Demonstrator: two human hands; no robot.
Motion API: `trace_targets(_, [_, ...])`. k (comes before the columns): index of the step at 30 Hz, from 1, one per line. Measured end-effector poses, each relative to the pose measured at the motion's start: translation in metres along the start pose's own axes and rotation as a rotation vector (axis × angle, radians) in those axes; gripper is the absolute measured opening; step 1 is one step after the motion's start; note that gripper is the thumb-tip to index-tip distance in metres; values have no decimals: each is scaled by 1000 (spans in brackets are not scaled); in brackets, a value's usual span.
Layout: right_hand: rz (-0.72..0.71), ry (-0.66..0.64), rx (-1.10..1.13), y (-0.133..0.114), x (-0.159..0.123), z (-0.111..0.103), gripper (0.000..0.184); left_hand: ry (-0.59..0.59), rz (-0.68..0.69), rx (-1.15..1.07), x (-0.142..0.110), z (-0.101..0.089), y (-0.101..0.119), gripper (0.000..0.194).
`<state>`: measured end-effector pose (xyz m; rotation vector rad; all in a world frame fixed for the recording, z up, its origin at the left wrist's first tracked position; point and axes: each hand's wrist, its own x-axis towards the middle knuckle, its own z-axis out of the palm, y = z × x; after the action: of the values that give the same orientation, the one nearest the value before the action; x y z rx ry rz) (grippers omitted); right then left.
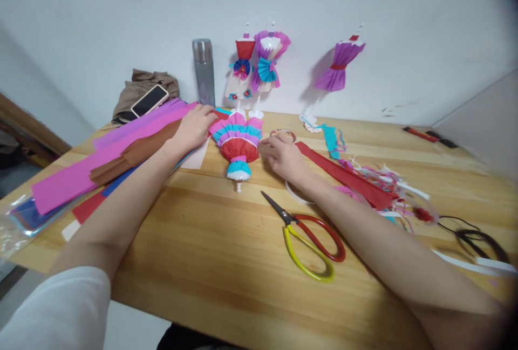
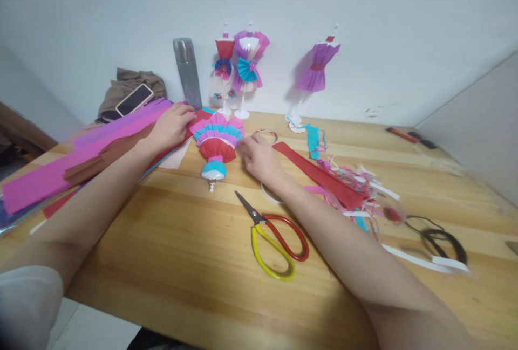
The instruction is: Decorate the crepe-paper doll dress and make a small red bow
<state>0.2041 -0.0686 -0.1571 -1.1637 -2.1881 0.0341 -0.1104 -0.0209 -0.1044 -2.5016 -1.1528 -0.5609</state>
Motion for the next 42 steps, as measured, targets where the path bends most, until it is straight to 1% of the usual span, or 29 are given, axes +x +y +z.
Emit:
trace_targets(2, [-21,0,18,-2,0,-1,41,8,-16,19,3,-3,5,33])
trace_targets(4, [-47,-10,32,-5,1,-4,40,3,4,23,7,-6,10,35])
trace_targets(7, [-66,-14,26,-11,3,-10,33,-1,44,12,10,-11,13,32])
trace_targets(10, [-104,13,5,-21,3,-16,26,40,44,13,11,-13,13,32])
trace_targets(12, [-182,6,3,-28,3,-21,24,67,43,21,10,-14,12,32])
trace_targets(13, [-239,-19,7,-33,3,-23,24,72,43,28,9,-14,12,32])
trace_targets(15, [-380,-115,13,-41,3,-28,27,62,39,50,9,-13,13,32])
trace_targets(17, [-519,-217,5,-49,2,-33,35,39,29,66,9,-12,13,33])
trace_targets(19, [-612,-289,-3,-57,0,-37,48,22,19,60,10,-11,14,32])
trace_targets(21, [-635,-330,-11,-65,-3,-38,52,18,11,37,10,-10,15,32])
trace_targets(23, [-630,-363,-37,-72,-6,-37,46,14,10,22,11,-10,15,33])
trace_targets(26, [-667,-379,-112,-80,-10,-34,29,2,14,42,11,-10,16,34])
trace_targets(29, [-725,-379,-136,-83,-10,-32,25,-11,35,87,12,-11,17,34])
trace_targets(32, [-687,-382,-55,-85,-7,-36,24,-9,50,100,12,-12,18,29])
trace_targets(34, [-626,-348,14,-85,-5,-43,24,1,48,85,12,-13,18,26])
trace_targets(36, [-560,-259,58,-84,0,-53,25,28,13,33,11,-13,16,26])
trace_targets(38, [-492,-103,97,-81,6,-67,28,83,-60,-59,10,-10,11,28])
trace_targets(40, [-408,84,151,-78,17,-83,27,154,-159,-167,9,-4,2,29])
trace_targets(42, [-295,192,162,-76,33,-98,24,200,-263,-275,7,5,-8,29])
